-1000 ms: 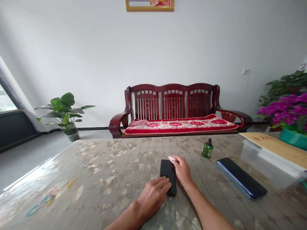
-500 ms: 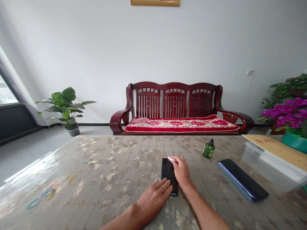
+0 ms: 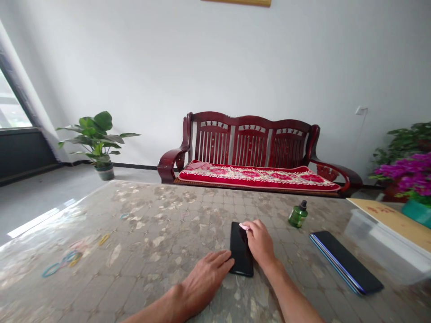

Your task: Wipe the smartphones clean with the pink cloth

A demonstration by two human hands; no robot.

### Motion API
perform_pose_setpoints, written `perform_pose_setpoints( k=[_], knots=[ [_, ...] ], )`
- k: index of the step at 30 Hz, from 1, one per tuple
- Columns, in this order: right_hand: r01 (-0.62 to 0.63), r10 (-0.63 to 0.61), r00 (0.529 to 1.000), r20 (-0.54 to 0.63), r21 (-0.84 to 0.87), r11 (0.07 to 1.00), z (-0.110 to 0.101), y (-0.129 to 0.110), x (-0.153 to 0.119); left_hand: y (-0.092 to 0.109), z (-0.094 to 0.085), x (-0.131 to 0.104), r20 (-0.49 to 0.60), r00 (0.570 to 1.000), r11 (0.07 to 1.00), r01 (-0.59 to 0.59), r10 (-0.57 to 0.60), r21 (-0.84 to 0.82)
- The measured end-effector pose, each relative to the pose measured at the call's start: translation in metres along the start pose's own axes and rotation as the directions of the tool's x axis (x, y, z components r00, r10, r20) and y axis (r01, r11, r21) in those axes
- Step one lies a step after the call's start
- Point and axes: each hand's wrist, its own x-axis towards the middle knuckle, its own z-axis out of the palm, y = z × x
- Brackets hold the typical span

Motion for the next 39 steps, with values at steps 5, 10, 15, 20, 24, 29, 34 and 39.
perform_pose_setpoints(
  k=[5, 10, 15, 20, 24, 29, 34, 39],
  knots=[
    [0.165, -0.136, 0.982, 0.130, -0.242, 0.956, -0.010, -0.013, -0.001, -0.003, 0.010, 0.001, -0.037, 0.999, 0.998, 0.011, -0.013, -0.062],
    [0.179, -0.122, 0.975, 0.186, -0.331, 0.926, -0.014, -0.014, 0.001, -0.007, 0.010, 0.003, -0.020, 1.000, 0.995, -0.012, 0.010, -0.103],
    [0.115, -0.057, 0.987, 0.149, -0.419, 0.901, -0.012, -0.011, 0.008, -0.009, 0.007, 0.002, -0.047, 0.997, 0.991, -0.061, 0.056, -0.116],
    [0.196, -0.136, 0.971, 0.197, -0.328, 0.924, -0.002, -0.020, 0.009, -0.009, 0.009, 0.002, -0.084, 0.995, 0.991, -0.065, 0.055, -0.120],
    [0.211, -0.157, 0.971, 0.182, -0.335, 0.918, 0.000, -0.019, 0.010, -0.009, 0.009, 0.003, -0.090, 0.995, 0.990, -0.064, 0.053, -0.126],
    [0.157, -0.108, 0.984, 0.139, -0.416, 0.896, -0.002, -0.015, 0.014, -0.010, 0.007, 0.002, -0.088, 0.993, 0.989, -0.087, 0.077, -0.122],
    [0.283, -0.214, 0.947, 0.238, -0.307, 0.909, 0.004, -0.027, 0.017, -0.010, 0.003, 0.002, -0.080, 0.993, 0.990, -0.094, 0.086, -0.106],
    [0.235, -0.173, 0.962, 0.213, -0.315, 0.919, 0.003, -0.025, 0.025, -0.010, 0.005, 0.002, -0.085, 0.993, 0.992, -0.092, 0.084, -0.091]
  ],
)
